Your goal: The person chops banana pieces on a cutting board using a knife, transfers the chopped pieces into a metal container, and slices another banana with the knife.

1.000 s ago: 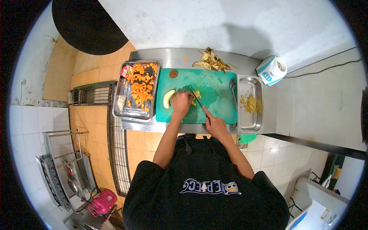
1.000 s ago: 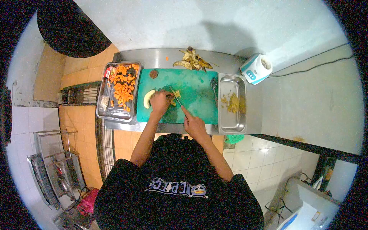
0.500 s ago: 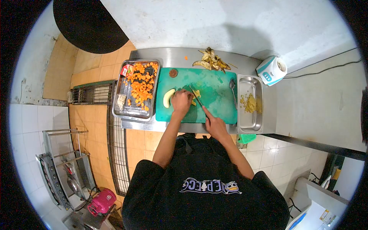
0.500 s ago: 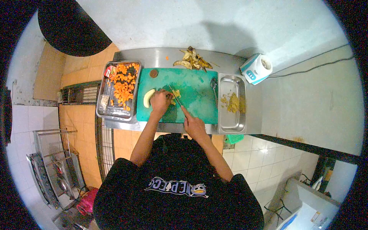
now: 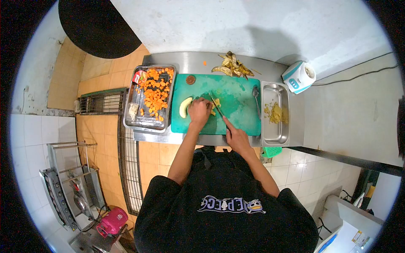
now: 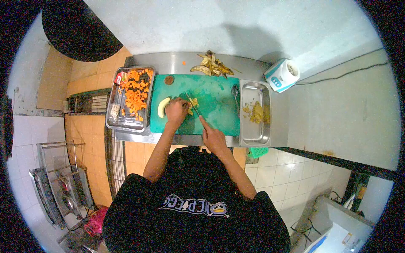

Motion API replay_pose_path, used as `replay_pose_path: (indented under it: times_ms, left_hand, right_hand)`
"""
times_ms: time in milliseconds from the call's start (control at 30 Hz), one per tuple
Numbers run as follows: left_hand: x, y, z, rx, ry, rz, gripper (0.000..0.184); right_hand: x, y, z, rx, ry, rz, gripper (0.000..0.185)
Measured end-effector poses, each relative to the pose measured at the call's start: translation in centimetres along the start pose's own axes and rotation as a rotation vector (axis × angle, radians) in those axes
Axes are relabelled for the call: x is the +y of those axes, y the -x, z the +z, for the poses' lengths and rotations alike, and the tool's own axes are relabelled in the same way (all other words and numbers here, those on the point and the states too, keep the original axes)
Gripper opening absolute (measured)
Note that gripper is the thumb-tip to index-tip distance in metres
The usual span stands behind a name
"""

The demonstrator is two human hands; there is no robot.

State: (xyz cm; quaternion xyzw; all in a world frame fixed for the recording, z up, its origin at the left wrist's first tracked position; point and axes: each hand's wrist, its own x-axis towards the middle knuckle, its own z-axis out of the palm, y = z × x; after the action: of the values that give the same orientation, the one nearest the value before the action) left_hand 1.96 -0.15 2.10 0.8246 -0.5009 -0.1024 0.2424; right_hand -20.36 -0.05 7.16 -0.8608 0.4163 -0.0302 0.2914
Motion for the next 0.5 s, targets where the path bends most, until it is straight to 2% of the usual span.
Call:
replay_pose_path:
  times_ms: [200,500]
  left_hand:
    - [-0.2,0.2,-0.6,0.014,0.024,0.043,0.012]
    - [0.0,0.7,-1.6,-0.015,0.062,-0.021,0.019]
  right_hand:
    - [0.3,0.0,0.5,0.008,-0.016,-0.007,0.069]
    - [0.1,-0.1,0.4,-0.038,-0.019,0.016,0.07]
